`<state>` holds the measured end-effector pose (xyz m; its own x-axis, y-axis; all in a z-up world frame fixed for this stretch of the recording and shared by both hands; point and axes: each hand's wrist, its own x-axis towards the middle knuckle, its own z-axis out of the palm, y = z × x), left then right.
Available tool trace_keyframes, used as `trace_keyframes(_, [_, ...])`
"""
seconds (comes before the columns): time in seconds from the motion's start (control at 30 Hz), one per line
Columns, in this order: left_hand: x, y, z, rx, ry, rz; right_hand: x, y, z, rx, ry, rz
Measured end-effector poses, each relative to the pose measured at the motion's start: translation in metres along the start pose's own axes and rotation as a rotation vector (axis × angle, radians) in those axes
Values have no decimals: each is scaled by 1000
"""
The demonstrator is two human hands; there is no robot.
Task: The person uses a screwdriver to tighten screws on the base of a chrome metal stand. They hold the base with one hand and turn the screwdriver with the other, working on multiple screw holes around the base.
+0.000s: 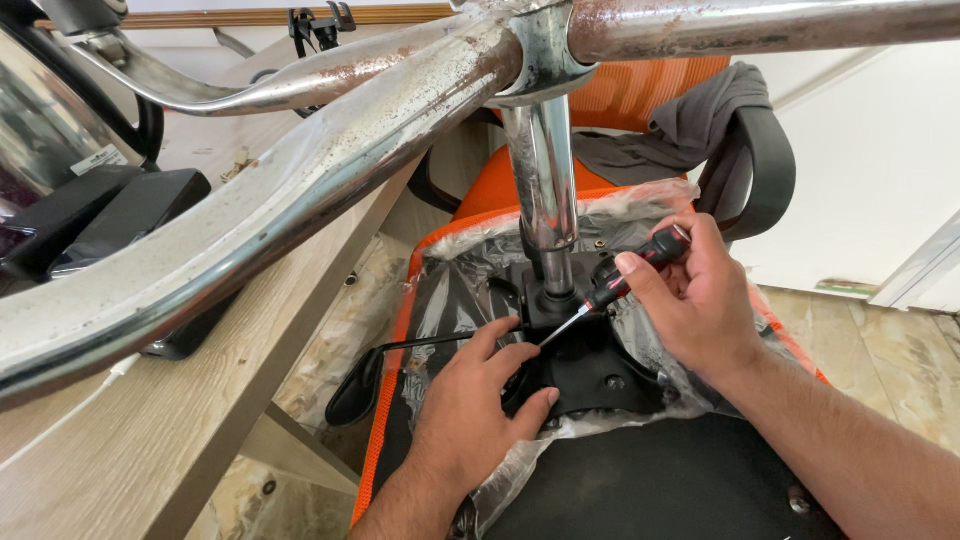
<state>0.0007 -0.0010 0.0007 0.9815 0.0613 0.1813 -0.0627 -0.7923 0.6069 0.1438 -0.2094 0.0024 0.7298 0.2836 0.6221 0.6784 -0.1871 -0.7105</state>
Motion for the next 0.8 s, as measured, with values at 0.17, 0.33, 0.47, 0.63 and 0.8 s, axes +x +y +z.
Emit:
trace_keyframes(0.17, [0, -1, 0, -12, 0, -1, -2, -10, -4, 128, -61, -15])
trace_keyframes(0.33, [0, -1, 1, -5, 2, 8, -1, -9, -2, -4, -12, -17])
trace_keyframes(0.47, [0, 0, 1, -22, -12, -27, -1, -6, -4, -89, 37, -2])
trace_keyframes(0.63, [0, 1, 1, -24, 4, 2, 0, -7, -5, -59, 16, 24])
trace_keyframes(0.8, [-1, -1, 2, -38, 42, 34, -2, -7, -4, 193, -64, -2])
